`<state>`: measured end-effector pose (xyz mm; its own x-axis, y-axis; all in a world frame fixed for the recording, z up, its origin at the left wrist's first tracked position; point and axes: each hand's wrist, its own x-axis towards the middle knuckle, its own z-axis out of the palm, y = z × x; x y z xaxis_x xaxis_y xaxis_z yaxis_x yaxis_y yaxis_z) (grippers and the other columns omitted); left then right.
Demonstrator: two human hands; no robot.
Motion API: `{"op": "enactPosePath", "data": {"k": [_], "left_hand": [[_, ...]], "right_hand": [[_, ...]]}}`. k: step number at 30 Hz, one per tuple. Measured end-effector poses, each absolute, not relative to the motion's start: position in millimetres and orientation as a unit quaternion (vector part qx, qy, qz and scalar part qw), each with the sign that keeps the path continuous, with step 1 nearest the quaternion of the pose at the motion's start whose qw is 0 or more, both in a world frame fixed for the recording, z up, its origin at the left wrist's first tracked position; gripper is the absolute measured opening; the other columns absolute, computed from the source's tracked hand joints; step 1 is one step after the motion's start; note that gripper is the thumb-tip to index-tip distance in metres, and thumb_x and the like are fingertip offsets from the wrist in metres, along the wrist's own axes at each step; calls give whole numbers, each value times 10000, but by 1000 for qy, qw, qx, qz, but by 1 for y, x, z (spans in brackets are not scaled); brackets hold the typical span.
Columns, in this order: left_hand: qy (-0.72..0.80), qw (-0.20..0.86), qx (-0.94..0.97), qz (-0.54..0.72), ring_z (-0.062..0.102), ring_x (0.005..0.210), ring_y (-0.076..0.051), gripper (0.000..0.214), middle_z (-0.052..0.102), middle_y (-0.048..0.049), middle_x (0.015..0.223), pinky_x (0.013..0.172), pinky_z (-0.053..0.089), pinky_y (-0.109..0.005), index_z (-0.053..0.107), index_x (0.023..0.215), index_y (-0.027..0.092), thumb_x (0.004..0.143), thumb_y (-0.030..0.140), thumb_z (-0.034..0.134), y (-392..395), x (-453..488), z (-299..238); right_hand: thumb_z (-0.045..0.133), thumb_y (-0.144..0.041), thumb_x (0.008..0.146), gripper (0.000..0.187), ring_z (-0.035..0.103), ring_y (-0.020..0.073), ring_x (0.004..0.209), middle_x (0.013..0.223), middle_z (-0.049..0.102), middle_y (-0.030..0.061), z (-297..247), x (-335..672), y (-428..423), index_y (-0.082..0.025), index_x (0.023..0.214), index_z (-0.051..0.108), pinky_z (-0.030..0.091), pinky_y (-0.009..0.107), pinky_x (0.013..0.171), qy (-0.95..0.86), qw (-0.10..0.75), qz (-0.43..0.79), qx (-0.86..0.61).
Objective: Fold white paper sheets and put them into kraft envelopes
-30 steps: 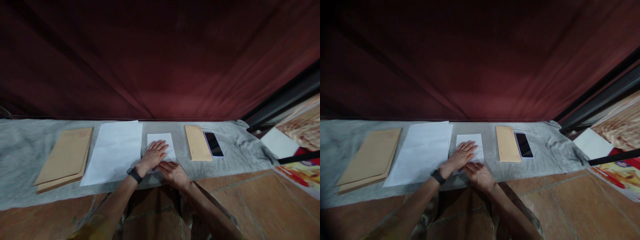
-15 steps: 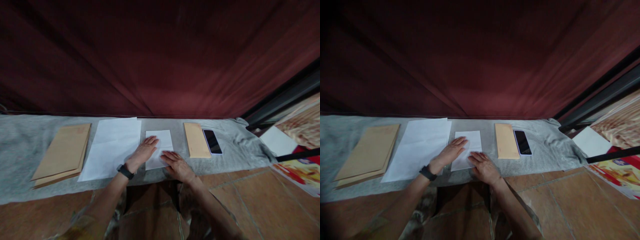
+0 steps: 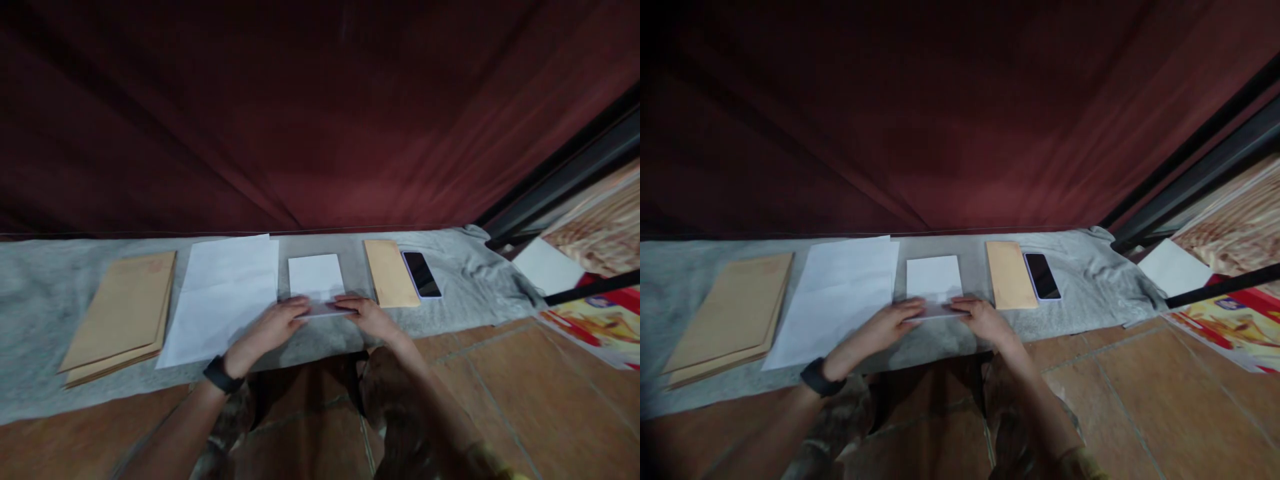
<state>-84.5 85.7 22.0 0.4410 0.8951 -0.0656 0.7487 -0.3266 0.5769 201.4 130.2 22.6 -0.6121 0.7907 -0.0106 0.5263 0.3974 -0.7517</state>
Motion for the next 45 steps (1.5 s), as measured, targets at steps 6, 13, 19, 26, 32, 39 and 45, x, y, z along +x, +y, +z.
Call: {"op": "enactPosePath", "data": {"k": [6, 13, 19, 26, 32, 39, 45], "left_hand": [[631, 278, 712, 133, 721, 1010, -230, 303, 779, -82, 1116, 887, 526, -300, 754, 1120, 202, 954, 337, 539, 102, -78, 45], [726, 241, 638, 92, 694, 802, -198, 286, 763, -53, 863, 663, 441, -265, 743, 925, 191, 941, 409, 559, 115, -71, 52], [757, 194, 621, 55, 696, 894, -219, 295, 764, -57, 960, 665, 421, -280, 701, 955, 229, 967, 457, 514, 120, -66, 52], [777, 183, 602, 21, 701, 976, -237, 295, 756, -79, 1038, 746, 470, -297, 673, 1058, 243, 1002, 416, 441, 128, -58, 59], [789, 160, 592, 25, 708, 1011, -243, 327, 756, -93, 1068, 801, 498, -311, 667, 1108, 232, 1014, 392, 398, 134, -55, 52], [796, 145, 588, 24, 705, 1038, -270, 363, 752, -121, 1070, 832, 511, -340, 656, 1152, 205, 1021, 398, 377, 140, -55, 48], [802, 125, 584, 32, 708, 1024, -262, 375, 755, -126, 1069, 830, 512, -332, 637, 1200, 197, 1029, 382, 359, 142, -52, 45]], "right_hand": [[569, -333, 929, 284, 696, 194, 825, 941, 767, 48, 22, 197, 141, -169, 1069, 754, 522, 285, 755, -757, 205, 381, -490], [518, -331, 954, 273, 615, 156, 704, 736, 671, 9, 14, 185, 152, -184, 791, 680, 414, 239, 637, -742, 210, 290, -567], [490, -308, 1012, 253, 702, 195, 902, 986, 754, 84, 20, 171, 150, -189, 972, 709, 462, 245, 759, -737, 123, 201, -633], [474, -377, 1041, 296, 737, 212, 973, 1085, 771, 90, 33, 154, 150, -205, 1127, 699, 489, 242, 755, -701, 57, 154, -694], [466, -411, 1049, 326, 747, 211, 965, 1064, 776, 100, 34, 144, 152, -195, 1105, 705, 501, 244, 762, -680, 56, 129, -720], [400, -469, 1063, 415, 751, 231, 962, 1005, 786, 98, 34, 141, 156, -212, 1091, 724, 500, 256, 743, -659, 76, 141, -735], [342, -537, 1059, 508, 747, 222, 940, 961, 787, 88, 35, 151, 161, -222, 1038, 740, 488, 249, 705, -657, 84, 190, -725]]}}
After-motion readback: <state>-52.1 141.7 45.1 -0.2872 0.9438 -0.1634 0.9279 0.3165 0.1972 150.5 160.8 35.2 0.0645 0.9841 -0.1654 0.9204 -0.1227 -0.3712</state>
